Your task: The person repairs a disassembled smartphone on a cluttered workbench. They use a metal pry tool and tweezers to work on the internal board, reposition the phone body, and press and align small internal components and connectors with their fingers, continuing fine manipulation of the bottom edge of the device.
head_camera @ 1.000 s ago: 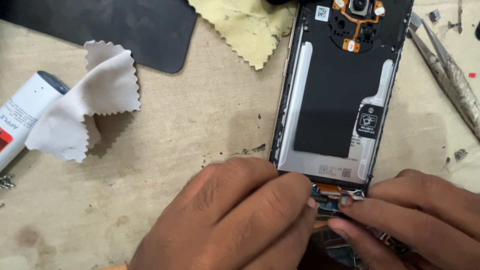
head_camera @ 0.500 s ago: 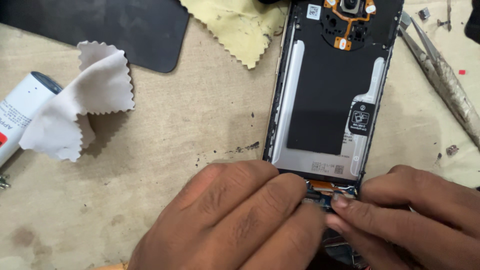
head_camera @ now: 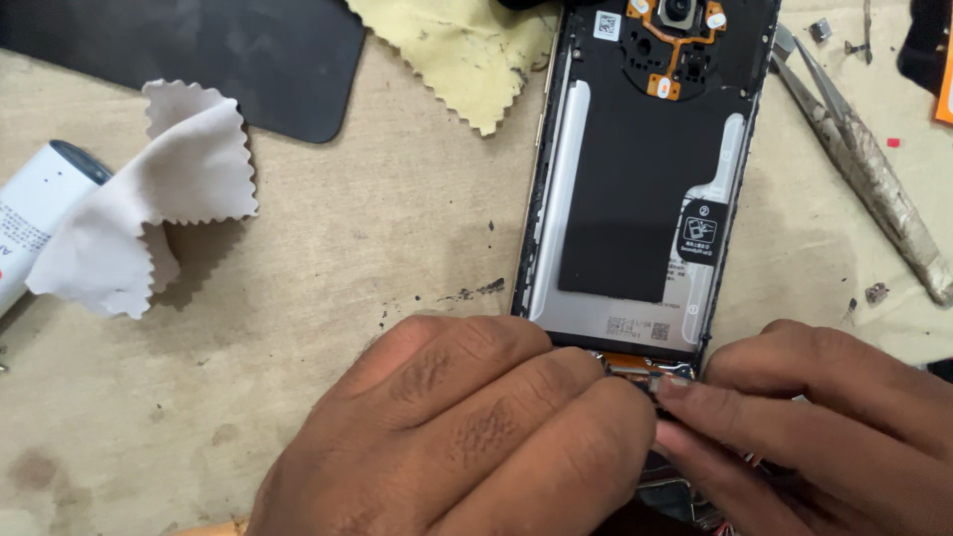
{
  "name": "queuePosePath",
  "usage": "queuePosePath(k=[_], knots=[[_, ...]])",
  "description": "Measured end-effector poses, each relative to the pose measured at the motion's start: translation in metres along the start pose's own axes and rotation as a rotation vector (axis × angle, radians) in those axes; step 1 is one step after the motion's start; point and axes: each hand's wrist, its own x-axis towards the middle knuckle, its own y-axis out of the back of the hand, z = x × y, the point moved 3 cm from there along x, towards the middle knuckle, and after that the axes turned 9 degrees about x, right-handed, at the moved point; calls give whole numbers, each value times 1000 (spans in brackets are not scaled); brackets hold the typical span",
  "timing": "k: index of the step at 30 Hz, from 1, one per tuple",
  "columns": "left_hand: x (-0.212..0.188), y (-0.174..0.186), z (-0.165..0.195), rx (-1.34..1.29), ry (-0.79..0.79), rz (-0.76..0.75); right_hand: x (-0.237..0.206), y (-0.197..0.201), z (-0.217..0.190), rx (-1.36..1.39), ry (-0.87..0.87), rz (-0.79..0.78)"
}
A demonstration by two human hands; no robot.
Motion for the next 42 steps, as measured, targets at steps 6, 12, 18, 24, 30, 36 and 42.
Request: queuePosePath(k=[6, 12, 18, 24, 30, 36, 42], knots=[[2, 0, -4, -13, -46, -22, 2, 0, -2, 14, -8, -4], [-1, -1, -7, -57, -43, -51, 3, 2, -6, 28, -90, -11], [-7, -2, -7, -39, -64, -46, -11, 17, 11, 163, -54, 25], [0, 1, -12, -11, -180, -26, 19, 51, 14, -151, -103, 239], [-1, -2, -10, 33, -151, 3, 66, 53, -5, -477, 41, 208], [-6, 0, -6, -23, -98, -10, 66, 54, 2, -329, -92, 212], [-3, 3, -10, -32, -161, 5, 22, 69, 26, 62, -198, 133]])
